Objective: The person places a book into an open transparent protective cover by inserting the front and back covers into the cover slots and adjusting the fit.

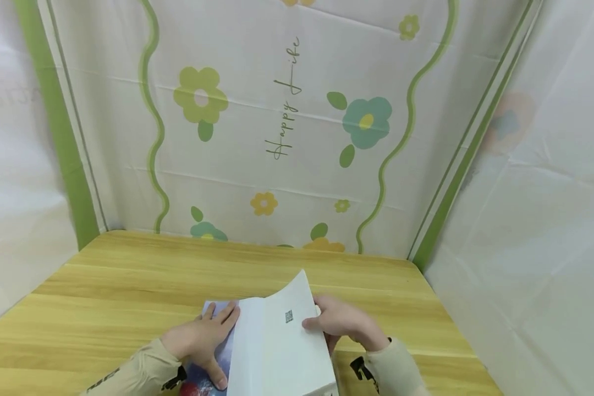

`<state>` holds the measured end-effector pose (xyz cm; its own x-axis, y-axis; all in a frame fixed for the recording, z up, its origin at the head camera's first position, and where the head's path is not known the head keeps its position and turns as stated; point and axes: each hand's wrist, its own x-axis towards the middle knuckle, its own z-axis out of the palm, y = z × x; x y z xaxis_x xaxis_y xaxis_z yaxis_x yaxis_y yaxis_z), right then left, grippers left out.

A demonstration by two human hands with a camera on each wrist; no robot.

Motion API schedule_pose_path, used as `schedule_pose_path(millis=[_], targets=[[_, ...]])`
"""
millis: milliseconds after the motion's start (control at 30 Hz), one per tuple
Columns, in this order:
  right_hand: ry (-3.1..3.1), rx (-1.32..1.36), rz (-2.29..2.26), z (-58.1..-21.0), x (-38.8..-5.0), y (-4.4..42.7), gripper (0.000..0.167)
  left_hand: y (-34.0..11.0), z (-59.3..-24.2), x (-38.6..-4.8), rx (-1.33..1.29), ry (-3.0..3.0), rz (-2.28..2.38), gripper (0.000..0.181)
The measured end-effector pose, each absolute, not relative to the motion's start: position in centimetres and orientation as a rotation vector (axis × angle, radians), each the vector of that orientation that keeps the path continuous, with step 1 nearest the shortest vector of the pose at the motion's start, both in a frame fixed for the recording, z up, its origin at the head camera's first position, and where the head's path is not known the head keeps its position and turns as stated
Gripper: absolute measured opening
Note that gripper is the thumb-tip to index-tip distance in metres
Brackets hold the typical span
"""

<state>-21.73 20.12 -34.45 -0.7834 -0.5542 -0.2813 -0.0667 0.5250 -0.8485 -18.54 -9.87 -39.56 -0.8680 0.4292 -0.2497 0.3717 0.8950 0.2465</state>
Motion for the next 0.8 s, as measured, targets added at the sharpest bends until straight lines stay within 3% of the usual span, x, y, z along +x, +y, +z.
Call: schedule_pose_path(millis=[333,667,800], targets=[[2.365,-0.683,-1.155,-34.0,-18.6,18.6,0.037,-10.1,-39.4,-18.7,0.618,2.735,0.262,0.133],[2.598,-0.663,-1.124,-33.6,-17.7,16.6,0.047,-11.2,-40.1,-20.2,0.663,2.595,0.295,0.137],[2.654,-0.668,-1.12,-33.4,-17.6,16.0,0.04,-11.8,-38.8,-20.6,0.744,2.523,0.401,0.115]])
